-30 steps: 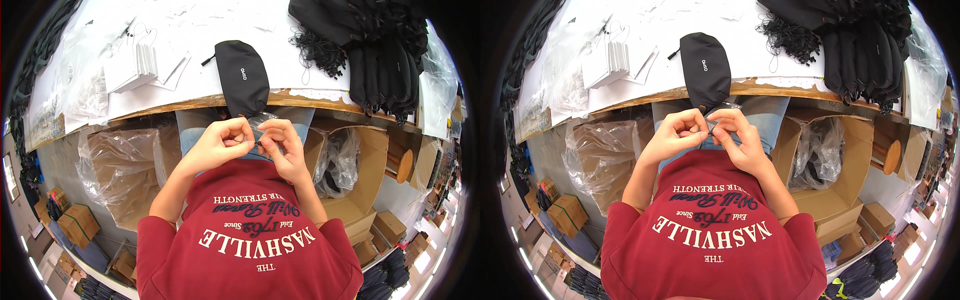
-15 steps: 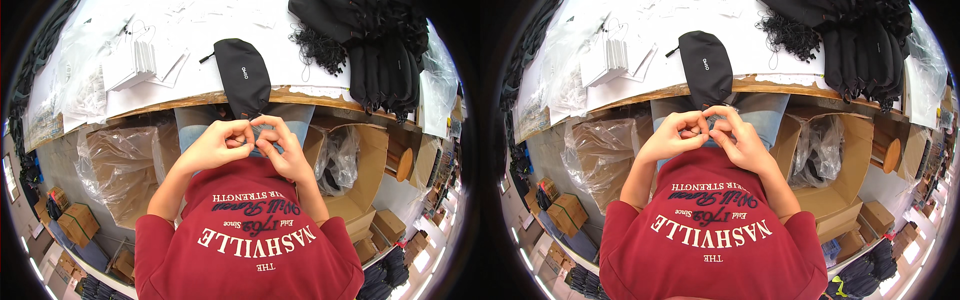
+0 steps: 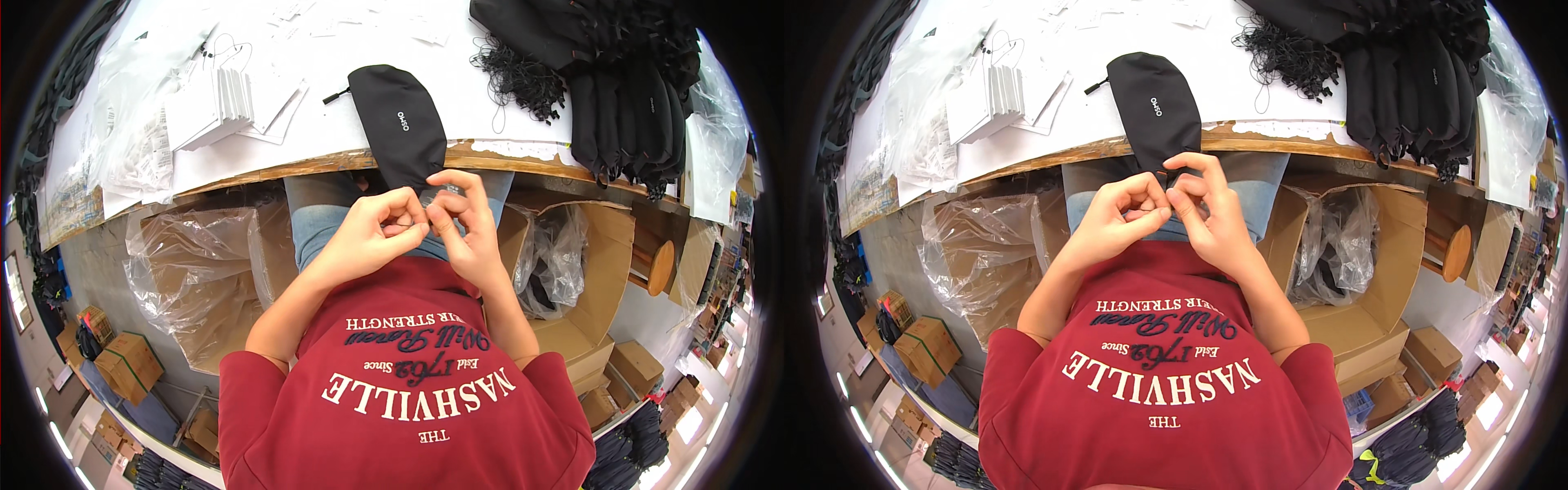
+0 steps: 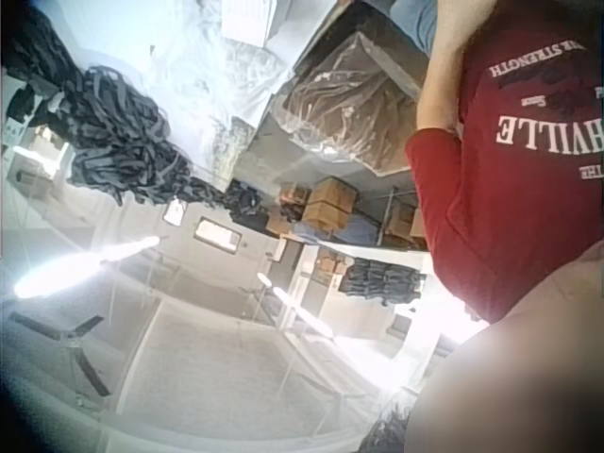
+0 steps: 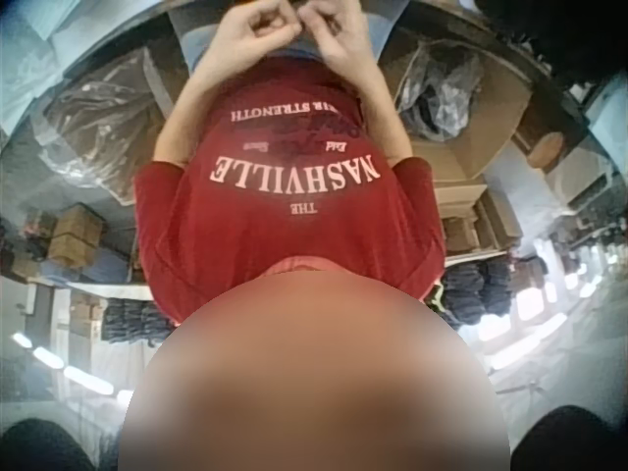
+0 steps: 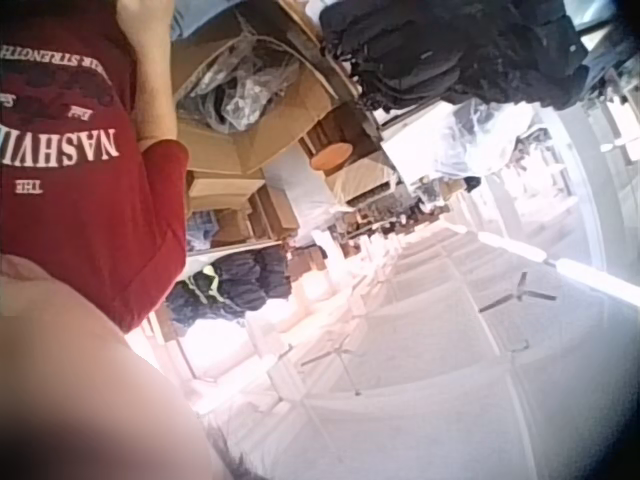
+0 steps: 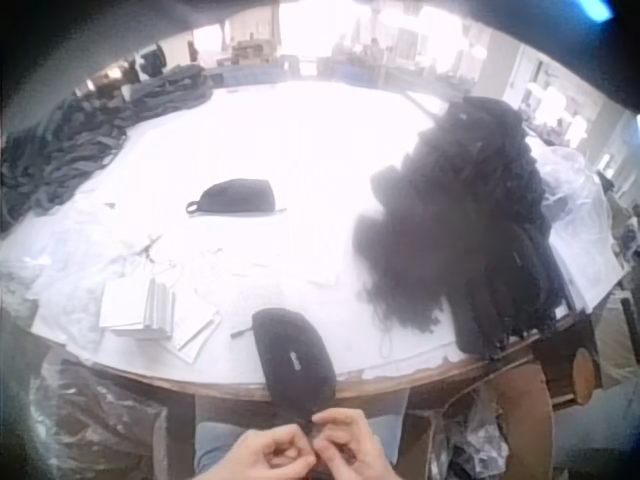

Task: Insert a tag and a small packet into black eyeglass cases and zip them closed.

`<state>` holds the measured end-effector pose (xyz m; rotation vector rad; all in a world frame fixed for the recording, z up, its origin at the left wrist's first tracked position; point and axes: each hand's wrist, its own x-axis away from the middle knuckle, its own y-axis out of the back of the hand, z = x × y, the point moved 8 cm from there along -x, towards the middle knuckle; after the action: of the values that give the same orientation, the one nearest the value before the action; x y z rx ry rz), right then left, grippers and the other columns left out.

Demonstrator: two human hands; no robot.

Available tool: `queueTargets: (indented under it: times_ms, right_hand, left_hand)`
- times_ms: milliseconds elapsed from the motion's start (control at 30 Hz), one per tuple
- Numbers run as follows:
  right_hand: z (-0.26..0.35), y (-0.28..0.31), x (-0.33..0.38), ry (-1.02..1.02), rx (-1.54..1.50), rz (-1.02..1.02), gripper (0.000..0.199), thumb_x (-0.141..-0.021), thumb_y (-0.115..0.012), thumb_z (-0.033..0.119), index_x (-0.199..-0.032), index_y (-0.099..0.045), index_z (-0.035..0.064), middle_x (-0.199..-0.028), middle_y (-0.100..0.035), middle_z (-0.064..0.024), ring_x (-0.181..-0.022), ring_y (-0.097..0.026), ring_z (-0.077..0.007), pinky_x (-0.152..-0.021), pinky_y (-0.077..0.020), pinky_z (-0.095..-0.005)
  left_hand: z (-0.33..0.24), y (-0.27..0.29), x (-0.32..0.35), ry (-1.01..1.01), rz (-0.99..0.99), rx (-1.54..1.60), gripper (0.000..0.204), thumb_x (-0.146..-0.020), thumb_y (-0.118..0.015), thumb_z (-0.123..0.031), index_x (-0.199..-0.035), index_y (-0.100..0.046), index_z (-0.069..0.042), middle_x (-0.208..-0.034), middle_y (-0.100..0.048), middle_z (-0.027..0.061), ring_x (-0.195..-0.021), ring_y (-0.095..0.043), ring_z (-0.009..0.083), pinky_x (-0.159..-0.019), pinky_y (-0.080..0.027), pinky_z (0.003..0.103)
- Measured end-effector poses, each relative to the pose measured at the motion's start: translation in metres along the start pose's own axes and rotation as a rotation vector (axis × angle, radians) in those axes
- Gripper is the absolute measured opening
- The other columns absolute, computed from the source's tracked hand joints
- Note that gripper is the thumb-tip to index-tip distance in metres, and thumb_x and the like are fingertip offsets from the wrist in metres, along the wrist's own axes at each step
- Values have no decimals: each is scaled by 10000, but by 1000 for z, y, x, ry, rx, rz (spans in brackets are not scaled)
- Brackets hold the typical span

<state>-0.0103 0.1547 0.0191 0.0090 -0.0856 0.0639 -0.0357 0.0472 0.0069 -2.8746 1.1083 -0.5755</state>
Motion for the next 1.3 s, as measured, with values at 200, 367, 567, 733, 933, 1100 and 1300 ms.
queueTargets:
  times_ms: [200, 367, 567, 733, 933, 1100, 1300]
  right_hand:
    - [-1, 11, 5, 106, 31, -199, 246, -908, -551, 17, -1125, -438, 41, -632, -509, -7, -575, -410, -55, -514, -303, -215]
    - [-1, 12, 8, 120, 57, -261, 243, -902, -559, 10, -1110, -438, 44, -651, -523, -15, -575, -432, -56, -516, -321, -215]
    - [2, 10, 4, 115, 5, -221, 220, -909, -557, 15, -1094, -442, 42, -670, -547, -25, -596, -490, -70, -557, -392, -207]
    - [6, 8, 0, 22, -239, -208, 193, -917, -551, 24, -1078, -446, 37, -682, -560, -31, -632, -532, -84, -589, -416, -207]
    - [2, 27, -30, 104, 52, -208, 262, -890, -565, 82, -1144, -509, 50, -914, -644, -85, -842, -606, -167, -774, -456, -306]
    - [-13, -9, -71, 177, 776, -81, 636, -809, -650, 376, -1342, -414, 120, -1337, -430, -168, -1303, -320, -363, -1070, -245, -478]
    - [-21, -18, -70, 213, 981, -191, 749, -682, -758, 243, -1336, -404, 149, -1361, -369, -166, -1318, -282, -352, -1057, -230, -516]
  left_hand:
    - [0, -3, 2, -47, -162, 52, 101, -817, -614, -52, -782, -526, -15, -564, -322, -71, -540, -272, 19, -500, -247, 215]
    - [1, -4, 1, -88, -221, 26, 103, -820, -619, -48, -788, -527, -17, -562, -328, -68, -538, -276, 15, -498, -244, 210]
    - [1, 2, 3, -89, -213, 46, 101, -838, -619, -52, -797, -533, -19, -570, -352, -72, -541, -282, 8, -502, -247, 202]
    - [-4, 5, 4, -75, -187, 164, 92, -849, -614, -57, -808, -542, -17, -586, -375, -82, -546, -286, 0, -507, -250, 197]
    - [-22, -2, 11, -29, -38, -401, 72, -841, -625, -47, -896, -583, -28, -682, -518, 7, -558, -436, 50, -512, -344, 216]
    - [-110, -46, 40, -659, 1, -882, 235, -712, -619, -61, -946, -607, -67, -882, -571, 89, -691, -559, 207, -601, -448, 313]
    - [-222, -82, 121, -1224, -145, -907, 316, -587, -628, -15, -890, -629, -103, -799, -602, 24, -615, -536, 112, -528, -427, 291]
